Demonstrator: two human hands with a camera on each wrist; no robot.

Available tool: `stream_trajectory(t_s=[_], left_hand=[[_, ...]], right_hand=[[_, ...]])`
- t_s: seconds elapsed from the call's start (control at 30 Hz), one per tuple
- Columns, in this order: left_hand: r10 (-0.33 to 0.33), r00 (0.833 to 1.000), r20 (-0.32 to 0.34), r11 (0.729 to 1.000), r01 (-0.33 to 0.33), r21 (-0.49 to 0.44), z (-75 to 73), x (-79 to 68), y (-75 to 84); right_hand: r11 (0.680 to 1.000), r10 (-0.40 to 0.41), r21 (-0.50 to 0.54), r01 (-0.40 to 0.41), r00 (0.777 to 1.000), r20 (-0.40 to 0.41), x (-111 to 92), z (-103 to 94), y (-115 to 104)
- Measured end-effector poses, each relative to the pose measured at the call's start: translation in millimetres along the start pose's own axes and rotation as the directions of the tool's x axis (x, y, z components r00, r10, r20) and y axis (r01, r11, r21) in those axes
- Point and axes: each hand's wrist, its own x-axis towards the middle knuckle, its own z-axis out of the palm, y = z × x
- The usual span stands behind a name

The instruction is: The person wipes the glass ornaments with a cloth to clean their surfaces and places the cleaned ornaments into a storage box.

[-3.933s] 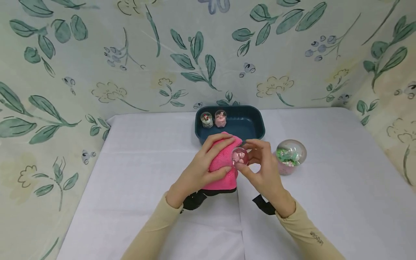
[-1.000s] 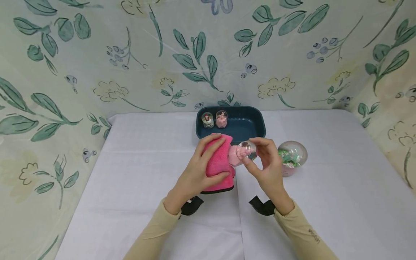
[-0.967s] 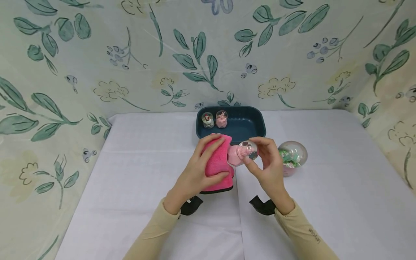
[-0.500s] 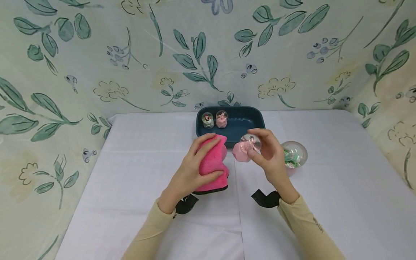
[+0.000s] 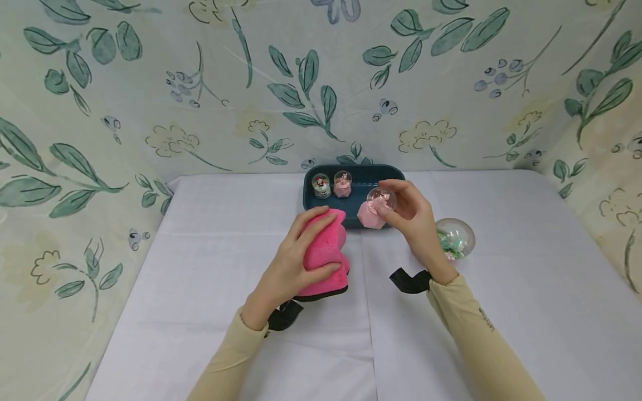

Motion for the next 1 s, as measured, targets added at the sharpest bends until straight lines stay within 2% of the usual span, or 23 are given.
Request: stream_trajectory(t_s=[0.27,0.7,0.77,0.93,1.0], left_hand=[[-0.023,1.000,0.001,1.000,0.023,0.012,-2.2,-1.8,-2.1],[-0.041,0.999,0.011,0.999,0.041,0.023,-3.3,-2.0,-2.7],[-0.041,0.999,0.014,0.999,0.041,0.021,-3.0,-1.8,-3.0],[-0.031,0.999,0.019,0.999,0.031,0.014,-1.6,-2.6,-4.1],[-0.025,0.999,0.020,1.000,0.025,0.015,-0.9,-3.2,-4.5]], right_hand=[[0.994,0.066,-0.084,-0.070,0.996,-0.057,27,-6.1,12],[0.981,0.130,-0.114,-0.155,0.971,-0.200,63,-2.5,47],[0.978,0.141,-0.125,-0.170,0.967,-0.212,65,0.2,46],[0.969,0.157,-0.148,-0.198,0.956,-0.249,71,0.5,63],[0.964,0.159,-0.169,-0.207,0.952,-0.261,74,-1.7,77]])
